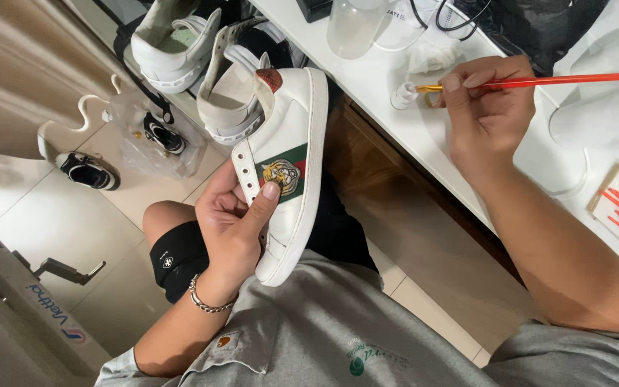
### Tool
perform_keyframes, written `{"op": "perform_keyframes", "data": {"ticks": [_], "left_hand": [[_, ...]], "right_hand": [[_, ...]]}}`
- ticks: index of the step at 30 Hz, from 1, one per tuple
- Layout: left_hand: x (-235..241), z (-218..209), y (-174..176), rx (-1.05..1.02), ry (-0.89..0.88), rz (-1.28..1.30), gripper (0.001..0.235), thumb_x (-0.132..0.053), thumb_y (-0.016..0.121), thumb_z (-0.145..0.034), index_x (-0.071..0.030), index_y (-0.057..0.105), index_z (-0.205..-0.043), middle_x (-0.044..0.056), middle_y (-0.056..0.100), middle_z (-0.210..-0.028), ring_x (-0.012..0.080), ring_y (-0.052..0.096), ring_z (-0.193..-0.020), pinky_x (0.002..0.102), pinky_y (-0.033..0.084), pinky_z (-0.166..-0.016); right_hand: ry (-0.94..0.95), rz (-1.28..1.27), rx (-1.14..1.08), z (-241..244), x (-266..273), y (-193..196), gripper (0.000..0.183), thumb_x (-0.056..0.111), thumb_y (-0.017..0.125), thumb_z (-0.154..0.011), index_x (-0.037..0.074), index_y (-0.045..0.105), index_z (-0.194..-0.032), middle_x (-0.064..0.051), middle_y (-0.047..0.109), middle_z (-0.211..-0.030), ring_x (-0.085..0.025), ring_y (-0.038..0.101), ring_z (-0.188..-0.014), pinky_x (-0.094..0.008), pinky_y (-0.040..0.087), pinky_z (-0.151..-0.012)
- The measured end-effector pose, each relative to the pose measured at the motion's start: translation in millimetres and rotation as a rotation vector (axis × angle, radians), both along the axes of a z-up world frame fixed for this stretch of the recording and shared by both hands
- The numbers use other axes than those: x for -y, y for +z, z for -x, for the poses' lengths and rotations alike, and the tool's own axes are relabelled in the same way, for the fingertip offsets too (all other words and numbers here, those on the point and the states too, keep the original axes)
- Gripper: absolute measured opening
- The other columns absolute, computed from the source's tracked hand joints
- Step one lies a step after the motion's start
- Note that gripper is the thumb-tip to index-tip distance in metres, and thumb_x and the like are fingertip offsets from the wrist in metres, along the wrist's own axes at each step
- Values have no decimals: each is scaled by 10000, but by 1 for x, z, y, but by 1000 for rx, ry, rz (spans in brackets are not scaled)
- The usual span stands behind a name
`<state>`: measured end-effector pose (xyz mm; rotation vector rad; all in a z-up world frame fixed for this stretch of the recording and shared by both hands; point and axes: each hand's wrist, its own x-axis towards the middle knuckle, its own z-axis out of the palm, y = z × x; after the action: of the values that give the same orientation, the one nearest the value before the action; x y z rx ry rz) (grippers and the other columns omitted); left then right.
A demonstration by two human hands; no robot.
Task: The person holds a white sneaker and uses a small brush to apply white paint to the sole and edges of the shoe. They repeatedly dip the brush into a small container of paint and carefully trace the shoe's contours.
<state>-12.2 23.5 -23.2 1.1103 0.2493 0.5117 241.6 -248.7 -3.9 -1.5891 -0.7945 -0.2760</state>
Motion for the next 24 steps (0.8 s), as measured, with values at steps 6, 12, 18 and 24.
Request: {"op": "perform_keyframes", "data": {"ticks": [6, 12, 18, 24], "left_hand": [[3, -1, 5, -5, -6, 14, 518, -187, 888, -1157, 55, 734, -1589, 90, 905, -1220, 107, 813, -1038, 275, 700, -899], [9, -6, 12, -3, 6, 34, 508, -174, 882, -1168, 50, 739, -1600, 49, 895, -1198, 75, 809, -1040, 252, 691, -884], [16, -26, 20, 89, 40, 0, 525, -127, 889, -1187, 40, 713, -1654, 173, 899, -1440, 197, 884, -1239, 336, 784, -1064], [21, -42, 19, 192, 69, 20, 394, -116, 884, -1233, -5, 762, -1591, 105, 911, -1434, 163, 876, -1293, 343, 770, -1173]], "right_hand": [[-7, 0, 4, 4, 0, 5, 307, -91, 699, -1353, 66, 437, -1331, -261, 593, -1221, -362, 722, -927, -495, 704, -942], [-32, -85, 116, 5, 1, 7, 288, -69, 715, -1361, 26, 450, -1301, -341, 613, -1183, -394, 666, -867, -469, 639, -776], [9, -65, 112, 35, 19, 14, 405, -151, 732, -1439, 74, 396, -1409, -389, 596, -1202, -539, 711, -1021, -609, 665, -854], [181, 25, -91, 110, 10, 38, 411, -226, 564, -1307, 73, 352, -1491, -412, 582, -1098, -493, 785, -1022, -522, 730, -884]]}}
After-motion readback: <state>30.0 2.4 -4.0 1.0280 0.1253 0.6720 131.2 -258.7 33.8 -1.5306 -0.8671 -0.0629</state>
